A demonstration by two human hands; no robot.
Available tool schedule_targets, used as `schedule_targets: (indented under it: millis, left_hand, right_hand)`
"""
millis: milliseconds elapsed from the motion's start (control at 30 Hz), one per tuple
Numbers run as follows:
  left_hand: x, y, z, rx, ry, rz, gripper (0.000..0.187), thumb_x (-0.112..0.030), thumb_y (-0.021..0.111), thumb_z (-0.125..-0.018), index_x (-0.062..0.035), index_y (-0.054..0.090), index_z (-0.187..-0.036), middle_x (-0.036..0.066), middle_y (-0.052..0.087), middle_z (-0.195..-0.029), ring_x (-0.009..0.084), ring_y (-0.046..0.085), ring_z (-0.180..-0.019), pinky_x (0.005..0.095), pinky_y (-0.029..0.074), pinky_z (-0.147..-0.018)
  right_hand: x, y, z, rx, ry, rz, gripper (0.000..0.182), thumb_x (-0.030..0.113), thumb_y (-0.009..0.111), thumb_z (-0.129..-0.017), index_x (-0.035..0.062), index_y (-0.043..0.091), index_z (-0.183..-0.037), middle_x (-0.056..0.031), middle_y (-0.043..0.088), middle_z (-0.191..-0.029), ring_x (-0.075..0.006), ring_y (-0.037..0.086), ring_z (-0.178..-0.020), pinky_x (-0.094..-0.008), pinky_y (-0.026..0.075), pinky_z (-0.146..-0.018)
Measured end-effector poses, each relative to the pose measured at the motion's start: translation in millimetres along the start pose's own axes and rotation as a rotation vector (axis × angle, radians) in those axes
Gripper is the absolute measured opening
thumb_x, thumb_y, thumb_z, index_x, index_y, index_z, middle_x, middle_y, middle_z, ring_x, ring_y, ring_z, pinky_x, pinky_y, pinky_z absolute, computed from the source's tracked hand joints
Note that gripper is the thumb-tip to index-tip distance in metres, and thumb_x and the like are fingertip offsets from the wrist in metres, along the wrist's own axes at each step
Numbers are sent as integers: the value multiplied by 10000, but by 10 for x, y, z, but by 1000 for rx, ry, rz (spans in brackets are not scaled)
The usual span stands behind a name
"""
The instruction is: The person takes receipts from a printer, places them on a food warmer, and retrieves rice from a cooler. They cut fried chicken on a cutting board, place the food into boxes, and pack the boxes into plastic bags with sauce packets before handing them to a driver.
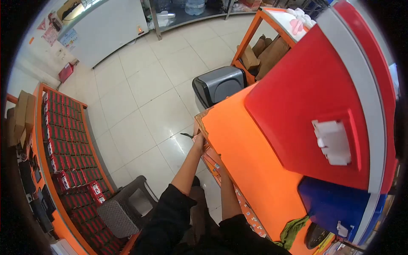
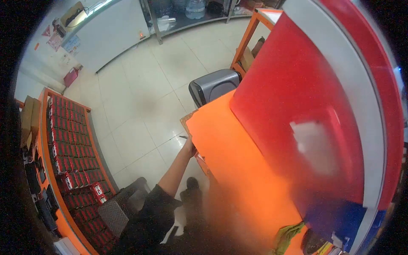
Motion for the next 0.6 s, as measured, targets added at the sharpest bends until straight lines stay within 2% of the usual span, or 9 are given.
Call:
schedule_targets:
  millis: [67,200,267,300,367,400,467,567,600]
  left_hand:
    - [79,79,45,43,-40,99,293,-251,478,-849,-103,517,-1098,3,592,-894,76,499,-580,166,397,-469]
    - [74,47,135,68,121,213,299,-169,537,-826,-68,480,-1102,20,597,-844,90,517,-566,200,436,-516]
    - [148,-1,213,105,177,225,380,-143,580,-818,-15,420,-1138,69,584,-946,104,571,-719,223,471,-592]
    - [209,-31,291,105,174,222,380,-143,580,-818,-15,420,-1138,69,584,-946,104,571,-719,223,471,-592]
    - [350,-101,500,60,236,-32,620,-387,587,-840,-35,334,-1281,93,503,-1152,186,519,-1053,329,450,-861]
    - [448,-122,611,65,234,-36,620,-387,587,-840,-35,334,-1281,93,503,-1152,186,519,-1053,329,450,-861]
    - [589,-182,860,102,332,217,534,-205,634,-828,29,346,-1212,88,497,-1012,135,526,-896,243,451,-770]
    - [993,-400,1351,-20,303,218,589,-233,641,-830,34,322,-1247,39,493,-941,105,509,-813,202,420,-706]
    - [1138,-505,1492,-51,317,206,593,-231,642,-830,36,320,-1251,28,498,-926,93,505,-798,189,406,-679]
  right_hand:
    - [19,-105,14,19,15,-10,380,250,477,-908,-48,478,-1143,-109,530,-1102,-183,530,-956,-324,440,-816]
    - [30,-265,173,55,35,-30,387,249,478,-908,-47,467,-1156,-110,521,-1111,-179,523,-965,-322,438,-820]
    - [51,-346,321,84,45,-38,390,249,478,-907,-46,461,-1163,-110,517,-1116,-177,519,-969,-321,437,-822]
    - [56,-382,416,97,51,-39,392,248,478,-907,-46,458,-1166,-110,514,-1118,-175,517,-971,-321,437,-822]
    - [118,-486,639,137,57,-42,396,248,478,-907,-45,453,-1173,-111,510,-1123,-173,513,-976,-320,436,-824]
    - [150,-535,758,161,63,-34,398,248,478,-907,-44,450,-1176,-111,507,-1125,-172,511,-978,-319,435,-825]
    - [240,-626,1015,228,71,-17,402,247,478,-907,-44,445,-1183,-112,503,-1130,-170,507,-982,-318,434,-827]
    - [252,-688,1360,269,32,0,406,246,479,-907,-43,439,-1189,-112,498,-1135,-168,503,-986,-317,433,-829]
    - [220,-695,1441,123,-73,22,388,252,483,-910,-7,430,-1194,-99,493,-1155,-167,498,-1009,-333,425,-847]
Point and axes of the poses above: each hand's wrist, its own z-axis away from the middle knuckle, its own y-axis out of the palm, x = y × z, the point moved 6 cm from there along -z, towards the middle knuckle
